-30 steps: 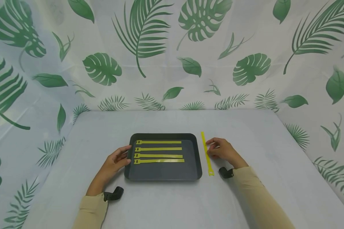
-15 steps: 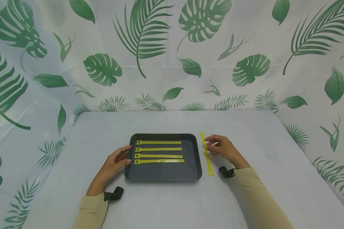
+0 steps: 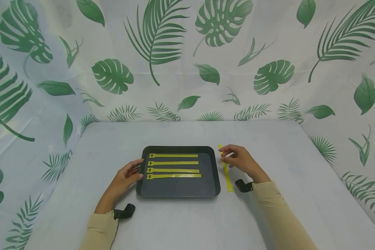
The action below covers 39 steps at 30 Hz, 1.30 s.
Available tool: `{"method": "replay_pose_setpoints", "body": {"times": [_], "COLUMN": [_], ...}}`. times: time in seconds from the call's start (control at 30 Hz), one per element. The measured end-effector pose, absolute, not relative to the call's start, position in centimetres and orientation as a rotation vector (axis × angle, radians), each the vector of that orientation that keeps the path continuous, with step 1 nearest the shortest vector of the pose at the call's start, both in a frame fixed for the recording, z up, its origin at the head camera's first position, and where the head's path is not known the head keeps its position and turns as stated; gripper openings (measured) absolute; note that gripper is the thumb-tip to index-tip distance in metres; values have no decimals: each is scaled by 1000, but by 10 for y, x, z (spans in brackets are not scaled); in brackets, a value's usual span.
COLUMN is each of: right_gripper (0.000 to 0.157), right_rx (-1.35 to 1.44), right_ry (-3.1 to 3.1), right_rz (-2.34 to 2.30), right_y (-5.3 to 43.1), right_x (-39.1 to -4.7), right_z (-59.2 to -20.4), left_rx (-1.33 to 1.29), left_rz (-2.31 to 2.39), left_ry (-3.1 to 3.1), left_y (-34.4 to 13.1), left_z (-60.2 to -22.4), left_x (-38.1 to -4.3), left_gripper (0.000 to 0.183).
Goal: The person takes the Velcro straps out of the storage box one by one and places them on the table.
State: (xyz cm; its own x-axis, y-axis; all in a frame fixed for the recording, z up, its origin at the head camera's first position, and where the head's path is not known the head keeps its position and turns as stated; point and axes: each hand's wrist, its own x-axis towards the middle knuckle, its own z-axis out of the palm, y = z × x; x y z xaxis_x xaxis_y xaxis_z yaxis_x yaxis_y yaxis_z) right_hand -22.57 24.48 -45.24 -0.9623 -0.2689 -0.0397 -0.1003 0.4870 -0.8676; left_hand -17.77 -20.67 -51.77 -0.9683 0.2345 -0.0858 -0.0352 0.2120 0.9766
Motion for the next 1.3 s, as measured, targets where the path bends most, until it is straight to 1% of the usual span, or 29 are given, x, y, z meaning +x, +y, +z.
{"method": "replay_pose_setpoints", "body": {"times": [0.43, 0.73, 1.3], "right_gripper": [36, 38, 39], "right_rx": [-375, -473, -542], "right_ry": [2520, 2483, 2418], "right_rz": [-1473, -1493, -1501], "right_y": [233, 225, 197], "right_x": [-229, -231, -235], "right_z": [-444, -439, -434], "left_rx": [168, 166, 190], "left_rz": [1834, 1843, 1837], "left_ry": [2265, 2253, 2259], "left_y": [-208, -208, -208], "left_z": [-518, -518, -519], "left_x": [-177, -179, -180], "left_gripper": [65, 64, 64]}}
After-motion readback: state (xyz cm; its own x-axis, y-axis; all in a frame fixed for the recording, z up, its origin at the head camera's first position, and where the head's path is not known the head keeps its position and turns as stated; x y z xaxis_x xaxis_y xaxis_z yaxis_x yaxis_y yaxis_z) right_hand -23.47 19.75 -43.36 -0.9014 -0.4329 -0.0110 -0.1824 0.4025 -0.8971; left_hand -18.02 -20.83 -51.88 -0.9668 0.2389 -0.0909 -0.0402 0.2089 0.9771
